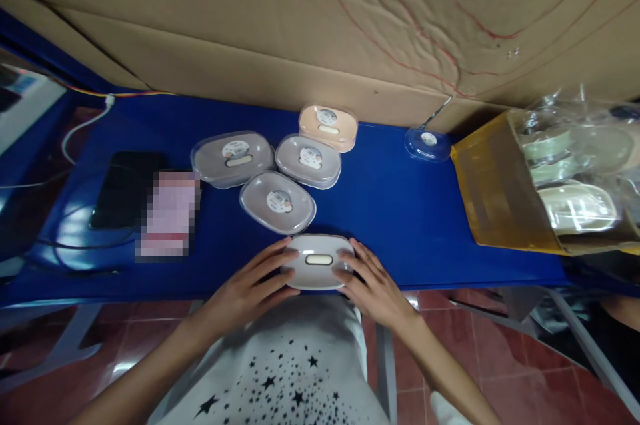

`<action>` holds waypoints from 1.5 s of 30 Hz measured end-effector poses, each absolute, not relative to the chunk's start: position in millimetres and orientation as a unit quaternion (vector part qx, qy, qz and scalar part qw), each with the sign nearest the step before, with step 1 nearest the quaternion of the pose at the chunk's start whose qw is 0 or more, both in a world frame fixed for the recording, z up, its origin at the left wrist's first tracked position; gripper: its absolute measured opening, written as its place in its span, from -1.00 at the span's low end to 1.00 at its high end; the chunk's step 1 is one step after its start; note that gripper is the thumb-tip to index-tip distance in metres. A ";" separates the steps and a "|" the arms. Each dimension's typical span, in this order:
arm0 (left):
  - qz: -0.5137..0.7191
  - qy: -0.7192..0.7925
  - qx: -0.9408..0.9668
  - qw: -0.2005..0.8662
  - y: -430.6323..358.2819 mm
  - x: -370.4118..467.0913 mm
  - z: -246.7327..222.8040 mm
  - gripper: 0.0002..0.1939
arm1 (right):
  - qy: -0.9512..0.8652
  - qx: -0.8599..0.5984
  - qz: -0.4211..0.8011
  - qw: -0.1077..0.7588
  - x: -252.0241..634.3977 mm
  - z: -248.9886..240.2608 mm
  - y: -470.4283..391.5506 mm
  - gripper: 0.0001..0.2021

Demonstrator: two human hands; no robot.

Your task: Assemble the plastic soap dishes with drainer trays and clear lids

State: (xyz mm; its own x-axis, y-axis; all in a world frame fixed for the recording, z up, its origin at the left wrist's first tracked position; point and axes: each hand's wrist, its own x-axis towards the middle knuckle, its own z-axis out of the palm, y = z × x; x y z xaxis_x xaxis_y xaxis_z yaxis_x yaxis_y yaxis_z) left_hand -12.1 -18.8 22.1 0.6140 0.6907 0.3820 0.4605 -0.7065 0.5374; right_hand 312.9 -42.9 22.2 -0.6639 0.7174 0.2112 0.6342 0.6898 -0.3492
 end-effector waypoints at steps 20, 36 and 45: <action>0.279 0.333 0.886 0.159 -16.3 -8.7 19.8 -0.87 | -0.782 -0.595 0.090 0.163 401.2 34.1 44.3 -0.38; 0.271 0.342 0.882 0.176 -13.2 30.4 18.8 -0.45 | -0.884 -0.418 0.120 0.173 320.2 54.7 -33.3 -0.42; 0.265 0.343 0.886 0.166 -15.4 26.4 23.0 -0.56 | -0.889 -0.390 0.096 0.222 323.6 29.5 -50.0 -0.45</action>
State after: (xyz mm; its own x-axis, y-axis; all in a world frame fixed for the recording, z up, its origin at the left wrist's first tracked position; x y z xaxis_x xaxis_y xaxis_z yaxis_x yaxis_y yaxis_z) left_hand 26.4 -15.4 23.0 0.6248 0.6954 0.3549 0.5191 -0.7096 0.4764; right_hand 323.6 -50.0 29.5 -0.5978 0.7349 0.3201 0.6498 0.6781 -0.3434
